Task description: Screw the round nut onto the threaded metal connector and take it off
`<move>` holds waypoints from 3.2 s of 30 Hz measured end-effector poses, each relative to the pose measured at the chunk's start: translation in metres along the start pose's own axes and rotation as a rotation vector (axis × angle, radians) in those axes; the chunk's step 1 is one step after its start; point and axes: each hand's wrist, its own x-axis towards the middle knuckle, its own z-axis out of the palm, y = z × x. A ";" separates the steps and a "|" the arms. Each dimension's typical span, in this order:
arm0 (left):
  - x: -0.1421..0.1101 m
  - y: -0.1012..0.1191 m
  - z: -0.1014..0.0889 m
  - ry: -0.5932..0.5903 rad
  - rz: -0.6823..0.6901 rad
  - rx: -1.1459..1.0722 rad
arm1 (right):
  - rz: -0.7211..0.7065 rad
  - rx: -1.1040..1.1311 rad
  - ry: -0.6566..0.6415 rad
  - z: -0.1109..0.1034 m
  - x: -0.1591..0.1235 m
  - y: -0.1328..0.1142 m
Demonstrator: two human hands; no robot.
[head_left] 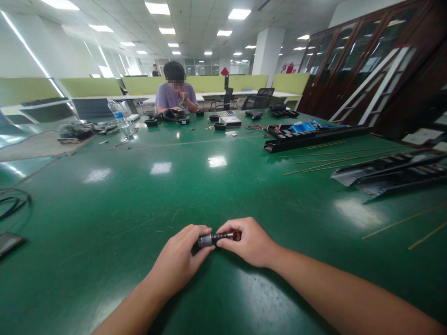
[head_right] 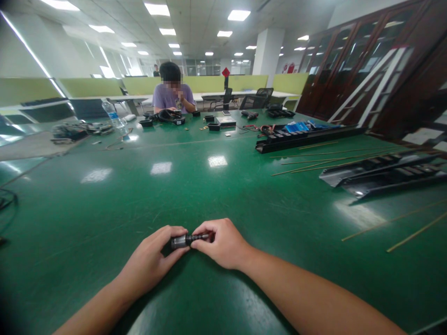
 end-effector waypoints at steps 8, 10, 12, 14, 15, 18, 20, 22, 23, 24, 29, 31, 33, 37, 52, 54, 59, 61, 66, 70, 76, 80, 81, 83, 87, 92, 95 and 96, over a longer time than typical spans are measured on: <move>0.000 -0.001 0.000 0.005 -0.005 0.007 | 0.002 -0.002 0.005 -0.001 -0.001 0.000; 0.000 -0.001 0.000 0.009 0.001 0.008 | 0.003 0.001 0.005 -0.001 -0.001 0.000; 0.000 -0.001 -0.001 0.010 0.002 0.010 | 0.005 0.006 0.003 -0.001 -0.001 0.000; 0.000 -0.001 -0.001 0.011 0.003 0.013 | 0.007 0.012 0.002 0.000 0.000 0.000; 0.000 -0.002 -0.001 0.011 0.004 0.015 | 0.009 0.015 0.003 0.000 0.000 0.000; 0.001 -0.002 -0.001 0.012 0.005 0.018 | 0.015 0.020 0.003 0.000 0.000 -0.001; 0.001 -0.002 -0.001 0.014 0.006 0.018 | 0.018 0.022 0.002 -0.001 0.000 -0.001; 0.001 -0.002 -0.001 0.016 0.004 0.017 | 0.017 0.026 0.001 -0.001 0.000 -0.001; 0.001 -0.002 -0.001 0.018 0.003 0.017 | 0.019 0.029 0.001 -0.001 0.000 -0.002; 0.001 -0.002 -0.002 0.018 0.003 0.017 | 0.021 0.029 0.001 -0.001 0.000 -0.002; 0.001 -0.001 -0.002 0.029 0.007 0.022 | 0.033 0.026 0.003 -0.002 0.000 -0.003; 0.001 -0.001 -0.002 0.029 0.010 0.022 | 0.038 0.029 0.001 -0.002 0.000 -0.004; 0.001 0.000 -0.003 0.026 0.009 0.022 | 0.042 0.028 -0.004 -0.002 0.000 -0.004; 0.001 -0.001 -0.004 0.024 0.002 0.026 | 0.048 0.036 -0.005 -0.002 -0.001 -0.005; 0.002 -0.001 -0.004 0.029 0.013 0.038 | 0.058 0.038 0.011 -0.002 -0.001 -0.004; 0.002 -0.001 -0.004 0.033 0.019 0.034 | 0.054 0.035 0.009 -0.002 -0.001 -0.004; 0.002 0.000 -0.005 0.046 0.019 0.042 | 0.049 0.045 0.011 -0.002 -0.001 -0.003; 0.002 0.000 -0.005 0.049 0.019 0.047 | 0.046 0.047 0.012 -0.002 -0.001 -0.003; 0.003 -0.001 -0.005 0.049 0.017 0.047 | 0.041 0.044 0.014 -0.002 -0.001 -0.003; 0.002 -0.002 -0.005 0.043 0.012 0.047 | 0.053 0.053 0.027 -0.002 0.000 -0.003; 0.001 -0.003 -0.006 0.045 0.011 0.055 | 0.053 0.076 0.038 -0.002 0.000 -0.003; 0.001 -0.004 -0.007 0.044 0.010 0.054 | 0.059 0.086 0.044 -0.001 0.000 -0.003; 0.001 -0.005 -0.007 0.045 0.011 0.054 | 0.058 0.088 0.046 -0.001 0.000 -0.003; 0.000 -0.005 -0.008 0.048 0.014 0.055 | 0.058 0.092 0.046 -0.001 0.000 -0.003; 0.002 -0.006 -0.008 0.048 0.015 0.057 | 0.059 0.098 0.049 -0.001 0.000 -0.003; 0.003 -0.005 -0.010 0.050 0.003 0.071 | 0.065 0.113 0.057 -0.002 0.000 -0.004; 0.002 -0.005 -0.010 0.050 -0.002 0.079 | 0.071 0.114 0.060 -0.001 0.000 -0.003; 0.002 -0.005 -0.010 0.051 -0.001 0.080 | 0.072 0.114 0.062 -0.001 0.000 -0.003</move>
